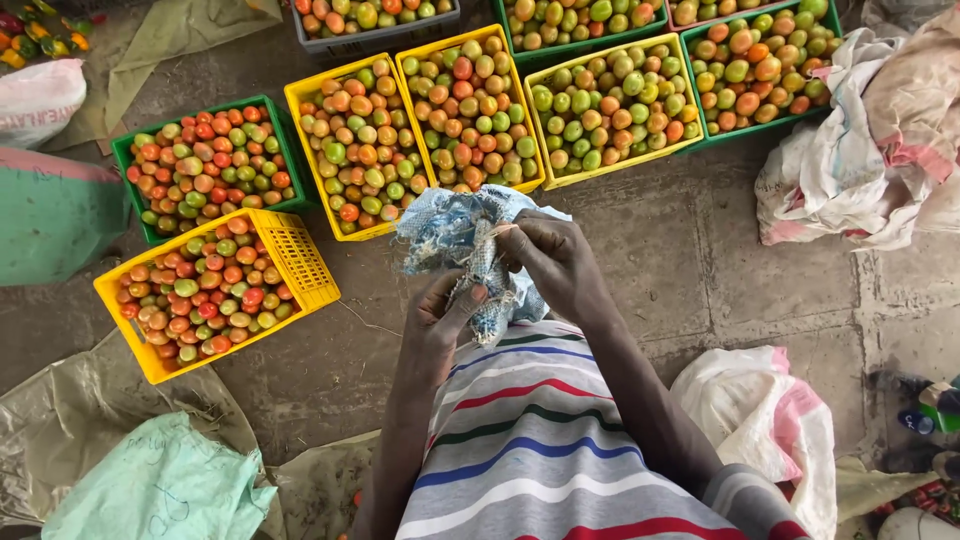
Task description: Preparing blue plastic bags by untying and unfolding them over crates of produce.
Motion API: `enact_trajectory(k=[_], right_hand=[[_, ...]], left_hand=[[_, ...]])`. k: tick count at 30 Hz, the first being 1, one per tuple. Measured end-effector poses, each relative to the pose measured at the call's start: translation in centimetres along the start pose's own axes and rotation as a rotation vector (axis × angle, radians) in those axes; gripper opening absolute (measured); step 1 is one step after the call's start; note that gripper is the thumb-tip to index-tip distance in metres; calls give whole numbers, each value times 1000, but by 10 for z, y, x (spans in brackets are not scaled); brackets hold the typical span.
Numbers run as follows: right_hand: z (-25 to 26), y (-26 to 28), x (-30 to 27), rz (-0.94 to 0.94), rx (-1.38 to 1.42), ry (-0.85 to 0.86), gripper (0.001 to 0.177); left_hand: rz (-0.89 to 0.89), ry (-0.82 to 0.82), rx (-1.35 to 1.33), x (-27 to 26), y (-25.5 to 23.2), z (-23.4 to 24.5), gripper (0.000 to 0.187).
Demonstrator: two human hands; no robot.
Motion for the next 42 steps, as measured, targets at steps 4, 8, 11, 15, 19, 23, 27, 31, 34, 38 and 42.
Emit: enact_trajectory(k=[4,8,11,15,19,23,27,31,34,38,42], right_hand=[[2,21,6,14,-69,62,41],[-13,30,-2,-71,32,154,31],[-18,35,0,-69,36,200,18],[-23,37,4,59,-88,262,14],[-15,28,16,52,-60,338,9],[-9,26,22,25,-21,328,11],[-3,34,25,118,-142,272,4],[10,31,21,310,-299,142,7],[17,36,14,474,-301,226,15],[17,25,8,574,-353,296,15],[2,33,-2,522,-312,428,16]], left_hand=[[-28,-112,47,3,17,20,28],[-58,-197,-27,-2,18,21,31],[-3,-227,-123,-9,19,16,43],[50,-360,-282,-19,31,15,27],[28,-506,-400,-19,26,3,29],[10,-654,-521,-13,31,-10,28],[18,-706,-664,-6,30,-27,22],[18,-732,-652,-2,37,-41,21],[-70,-650,-306,-5,22,-53,15],[-145,-729,-186,-24,4,-57,22],[-346,-726,485,-59,-34,-65,18]])
Point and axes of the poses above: each hand's wrist, its own x-axis towards the middle knuckle, its own z-axis out of the back of the hand, y = z × x, the point moved 1 cm from there along x, towards the middle knuckle
